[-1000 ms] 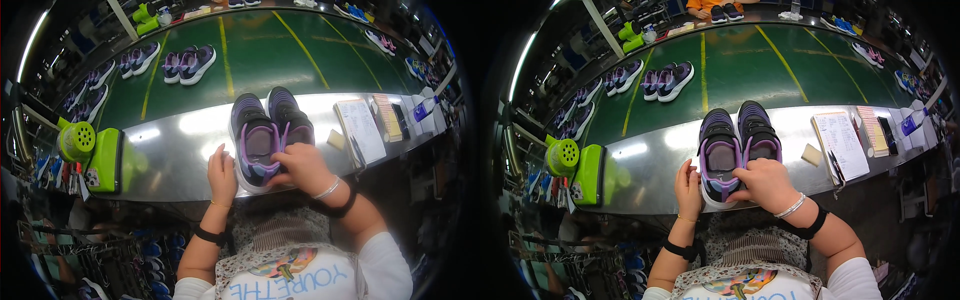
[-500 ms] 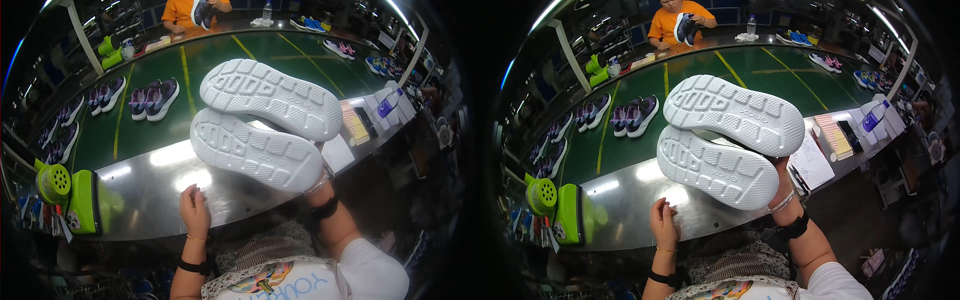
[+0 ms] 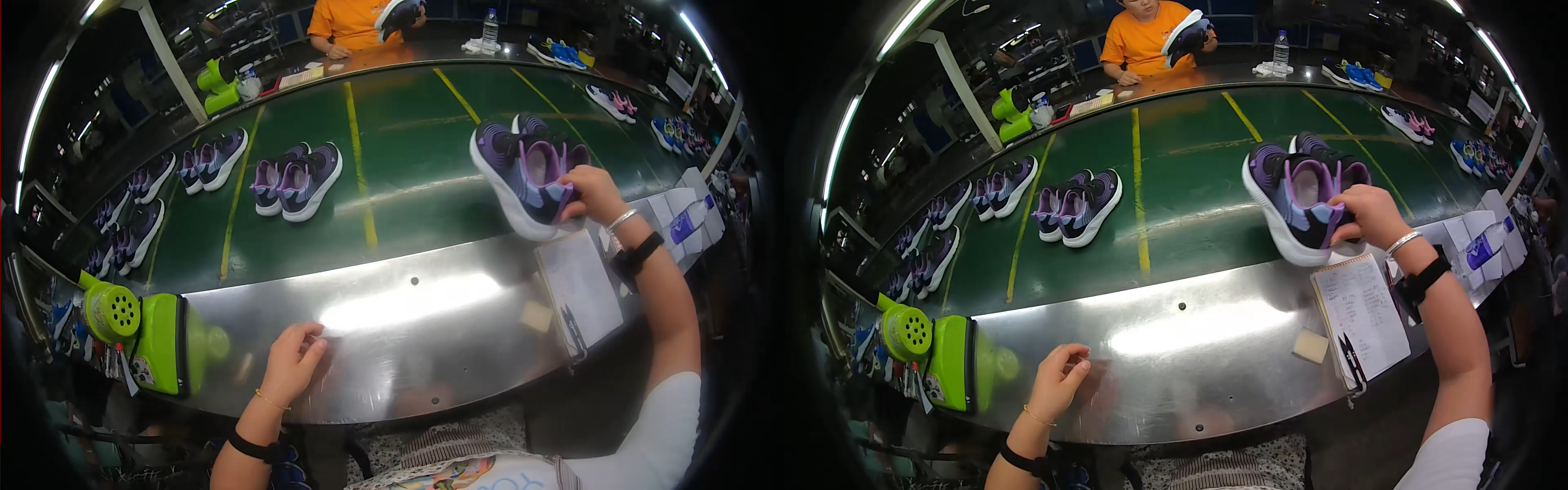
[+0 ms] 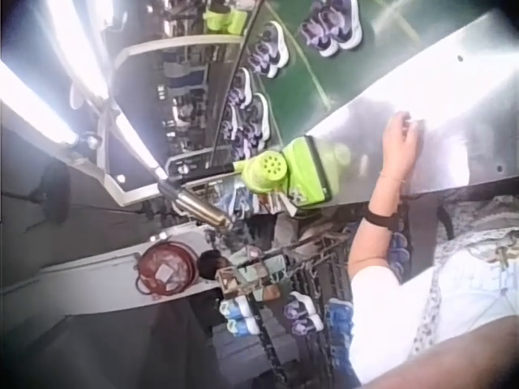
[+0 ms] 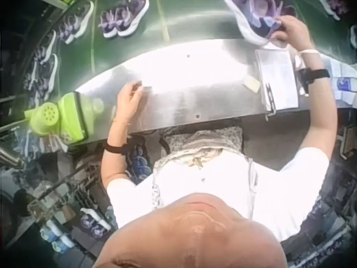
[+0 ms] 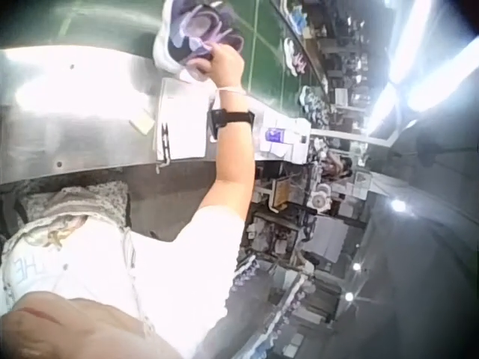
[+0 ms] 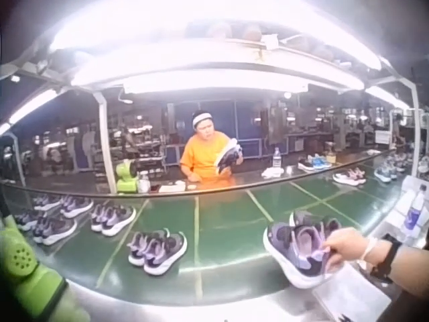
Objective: Inspecting manufactured shoes for quality, checking details, and cleaning them with a small sponge/block.
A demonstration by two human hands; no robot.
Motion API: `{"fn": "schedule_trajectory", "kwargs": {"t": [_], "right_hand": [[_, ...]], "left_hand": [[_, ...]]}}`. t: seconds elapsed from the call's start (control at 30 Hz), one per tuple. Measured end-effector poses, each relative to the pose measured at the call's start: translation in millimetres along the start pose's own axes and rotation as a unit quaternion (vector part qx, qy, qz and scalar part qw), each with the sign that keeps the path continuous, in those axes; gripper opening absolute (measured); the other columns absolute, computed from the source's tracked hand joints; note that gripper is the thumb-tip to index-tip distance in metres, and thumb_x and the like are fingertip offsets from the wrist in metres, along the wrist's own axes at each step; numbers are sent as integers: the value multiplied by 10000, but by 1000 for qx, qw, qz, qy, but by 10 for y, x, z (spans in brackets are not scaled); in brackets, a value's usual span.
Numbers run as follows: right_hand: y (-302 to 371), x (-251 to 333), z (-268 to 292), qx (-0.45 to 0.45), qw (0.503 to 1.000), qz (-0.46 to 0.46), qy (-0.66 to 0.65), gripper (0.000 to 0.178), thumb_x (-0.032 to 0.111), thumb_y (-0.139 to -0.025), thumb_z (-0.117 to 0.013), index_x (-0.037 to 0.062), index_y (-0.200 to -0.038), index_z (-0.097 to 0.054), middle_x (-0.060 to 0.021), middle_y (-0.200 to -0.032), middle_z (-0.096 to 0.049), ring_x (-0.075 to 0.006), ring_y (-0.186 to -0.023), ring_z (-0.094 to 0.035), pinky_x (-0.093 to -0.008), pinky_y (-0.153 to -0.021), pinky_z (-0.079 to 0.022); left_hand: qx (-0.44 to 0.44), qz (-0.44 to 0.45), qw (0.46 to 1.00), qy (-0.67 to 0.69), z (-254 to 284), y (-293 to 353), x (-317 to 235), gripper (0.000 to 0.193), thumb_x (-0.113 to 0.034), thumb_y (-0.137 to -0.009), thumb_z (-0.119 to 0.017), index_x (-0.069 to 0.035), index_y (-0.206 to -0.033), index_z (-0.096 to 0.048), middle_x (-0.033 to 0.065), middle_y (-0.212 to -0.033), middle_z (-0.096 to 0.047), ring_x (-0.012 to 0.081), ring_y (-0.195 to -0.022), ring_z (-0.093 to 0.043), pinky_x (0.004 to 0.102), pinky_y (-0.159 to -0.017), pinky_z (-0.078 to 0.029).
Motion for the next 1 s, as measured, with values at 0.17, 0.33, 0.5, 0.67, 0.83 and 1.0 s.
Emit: {"fn": "schedule_trajectory", "kwargs": {"t": [0.17,0.33,0.5,0.67,0.83,1.0], "right_hand": [[761,-2128,720,-101,906,-369,179,396,290,-831,-623,75,-1153,-537,-148,-1121,-597,-299,-1077,-549,-374,-866,-442],[832,-1274,442,-86,945,-315,22,433,188,-822,-627,57,-1211,-491,-149,-1176,-552,-272,-1122,-515,-346,-941,-390],[851,361,219,14,979,-191,-67,435,135,-755,-680,48,-1150,-519,-138,-1110,-545,-313,-1044,-508,-375,-901,-407],[1382,1097,307,45,958,-234,-159,433,138,-730,-700,46,-1120,-537,-130,-1057,-570,-314,-970,-542,-379,-847,-440],[1595,1729,-8,67,896,-288,-331,400,138,-746,-706,52,-1109,-561,-117,-1018,-599,-283,-901,-574,-343,-790,-470],[1412,2294,-367,18,870,-198,-451,429,244,-802,-663,58,-1163,-526,-129,-1097,-577,-300,-1002,-551,-359,-874,-446]], "left_hand": [[-28,-93,973,-208,354,-1039,171,393,-152,-758,-650,-30,-1114,-537,154,-1105,-532,298,-1015,-525,354,-872,-432],[-84,-83,900,-419,629,-2185,162,660,-295,-643,-768,-216,-1239,-494,165,-1322,-394,358,-1214,-373,438,-980,-346],[136,63,910,-386,728,-2907,780,694,-370,-562,-807,-234,-1197,-561,190,-1284,-459,373,-1234,-359,407,-1032,-312],[166,91,942,-277,735,-2926,773,599,-305,-655,-784,-28,-1140,-569,96,-919,-627,250,-788,-609,351,-729,-503],[173,117,977,-26,237,-1780,-319,355,-274,-786,-686,-20,-1010,-581,21,-804,-584,107,-645,-563,242,-448,-476],[171,-188,926,-279,-364,-260,-1344,390,-334,-704,-732,-43,-926,-600,80,-779,-555,194,-619,-576,313,-545,-478]]}}
Point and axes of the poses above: each hand's wrist, its own y-axis away from the middle knuckle, its own z-axis out of the back of the hand, x = y × z, the point moved 7 cm from there along -y, towards the middle knuckle
